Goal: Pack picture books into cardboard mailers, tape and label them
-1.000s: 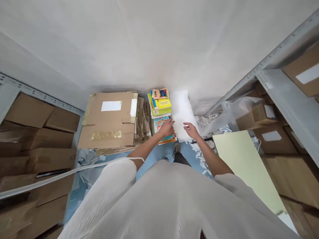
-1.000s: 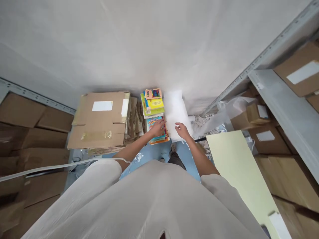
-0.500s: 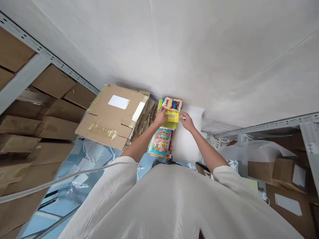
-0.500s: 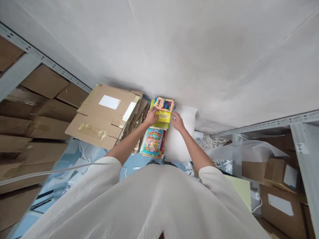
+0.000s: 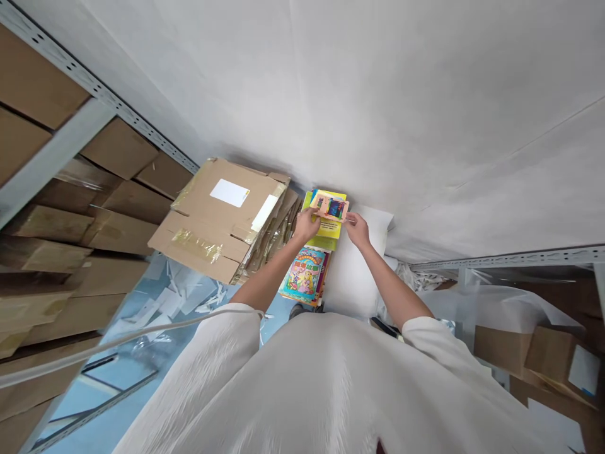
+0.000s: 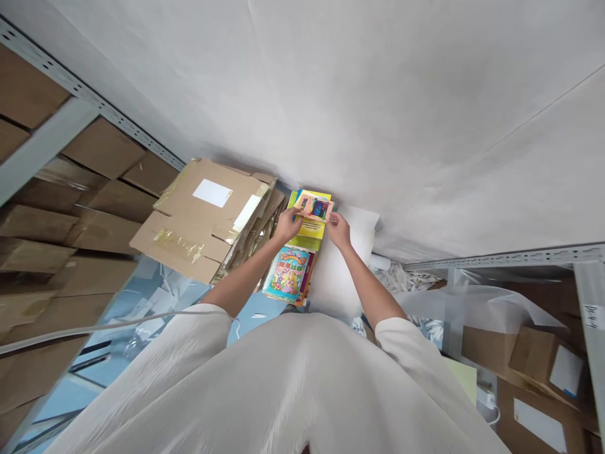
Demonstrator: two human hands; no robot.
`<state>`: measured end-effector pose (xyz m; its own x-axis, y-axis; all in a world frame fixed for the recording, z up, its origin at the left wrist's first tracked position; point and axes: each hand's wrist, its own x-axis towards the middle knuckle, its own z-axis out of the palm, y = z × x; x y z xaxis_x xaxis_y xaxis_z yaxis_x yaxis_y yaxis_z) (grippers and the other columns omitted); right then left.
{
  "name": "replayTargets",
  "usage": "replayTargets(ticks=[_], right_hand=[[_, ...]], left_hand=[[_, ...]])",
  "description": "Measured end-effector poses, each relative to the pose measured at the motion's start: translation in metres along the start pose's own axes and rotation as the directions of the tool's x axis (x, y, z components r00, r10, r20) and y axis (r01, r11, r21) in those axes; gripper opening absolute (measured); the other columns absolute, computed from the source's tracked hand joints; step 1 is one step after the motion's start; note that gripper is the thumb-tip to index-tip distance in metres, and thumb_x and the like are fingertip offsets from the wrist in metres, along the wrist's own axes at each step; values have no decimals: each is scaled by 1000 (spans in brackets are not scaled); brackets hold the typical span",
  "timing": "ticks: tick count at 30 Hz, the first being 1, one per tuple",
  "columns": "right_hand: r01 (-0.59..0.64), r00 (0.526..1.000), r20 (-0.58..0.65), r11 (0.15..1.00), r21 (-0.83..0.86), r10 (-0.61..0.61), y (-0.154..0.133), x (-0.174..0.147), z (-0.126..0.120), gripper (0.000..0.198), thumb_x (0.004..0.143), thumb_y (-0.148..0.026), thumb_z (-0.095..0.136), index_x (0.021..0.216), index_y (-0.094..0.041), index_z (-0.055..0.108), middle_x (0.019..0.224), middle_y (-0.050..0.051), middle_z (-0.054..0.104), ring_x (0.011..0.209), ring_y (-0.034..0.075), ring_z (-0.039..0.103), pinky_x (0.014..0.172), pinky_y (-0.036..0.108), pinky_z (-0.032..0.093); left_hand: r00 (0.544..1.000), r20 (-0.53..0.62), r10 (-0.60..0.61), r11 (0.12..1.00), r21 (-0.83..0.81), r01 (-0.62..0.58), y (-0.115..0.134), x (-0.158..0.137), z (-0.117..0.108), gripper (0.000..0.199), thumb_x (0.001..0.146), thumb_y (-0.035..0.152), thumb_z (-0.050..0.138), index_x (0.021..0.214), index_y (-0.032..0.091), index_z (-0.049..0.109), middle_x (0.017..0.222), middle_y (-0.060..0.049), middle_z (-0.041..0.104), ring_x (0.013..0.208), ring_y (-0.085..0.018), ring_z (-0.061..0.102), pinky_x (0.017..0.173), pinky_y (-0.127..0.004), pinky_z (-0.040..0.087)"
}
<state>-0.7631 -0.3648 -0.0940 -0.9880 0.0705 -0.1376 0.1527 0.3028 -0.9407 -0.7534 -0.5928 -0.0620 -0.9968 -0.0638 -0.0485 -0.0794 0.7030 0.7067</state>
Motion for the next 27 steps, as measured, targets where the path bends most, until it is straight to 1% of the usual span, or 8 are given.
replayTargets(ticks=[4,8,12,15,19,22,25,27], right_hand=[[-1,995,-100,999,-33,-2,-5,-18,-5,36,87,-35,72,120,-22,76,124,14,85,110,29,81,107,49,66],[-4,983,-184,998,-68,-9,-9,-45,-12,33,88,-37,71,118,-23,75,120,13,85,104,28,81,99,45,67],[-5,960,-278,998,-70,-15,-11,-84,-21,34,87,-34,70,118,-22,75,117,13,84,96,27,80,97,45,67],[-11,927,-374,997,-79,-20,-7,-122,-31,34,87,-32,70,118,-22,75,117,13,84,92,27,80,99,47,67],[-27,857,-515,993,-114,-36,6,-184,-45,33,89,-30,67,119,-20,76,121,16,83,96,27,80,101,47,66],[-61,781,-624,991,-123,-29,16,-236,-57,32,89,-27,63,118,-20,76,125,16,82,101,27,79,102,45,67],[-122,695,-719,987,-104,10,25,-288,-70,32,88,-25,62,117,-21,76,127,16,80,100,26,79,104,46,66],[-171,643,-764,982,-82,48,31,-323,-81,31,89,-24,63,117,-21,76,130,16,79,100,27,79,107,47,65]], left_hand=[[1000,12,8,999,-51,-8,1,-18,1,41,96,17,62,132,17,81,140,-15,80,135,-35,73,125,-51,55],[999,27,43,995,-92,-40,3,-42,0,39,95,17,62,129,18,82,141,-15,79,131,-34,74,124,-51,57],[987,95,130,984,-135,-117,7,-66,-2,41,93,16,63,130,19,81,140,-15,79,132,-34,73,122,-51,58],[962,150,228,964,-171,-202,15,-86,0,42,91,14,63,129,20,80,140,-14,79,135,-35,71,124,-52,57],[908,220,356,925,-222,-309,30,-122,10,41,91,13,63,128,20,79,144,-13,77,141,-34,69,128,-52,54],[855,282,435,894,-248,-373,44,-154,22,40,90,12,65,126,21,78,146,-13,75,144,-33,67,131,-51,51],[777,368,510,858,-275,-433,58,-185,38,41,89,11,65,126,23,78,148,-12,75,146,-32,66,132,-51,50],[707,428,563,826,-301,-477,69,-205,51,43,89,10,65,128,24,77,150,-11,74,147,-31,66,132,-51,50]])
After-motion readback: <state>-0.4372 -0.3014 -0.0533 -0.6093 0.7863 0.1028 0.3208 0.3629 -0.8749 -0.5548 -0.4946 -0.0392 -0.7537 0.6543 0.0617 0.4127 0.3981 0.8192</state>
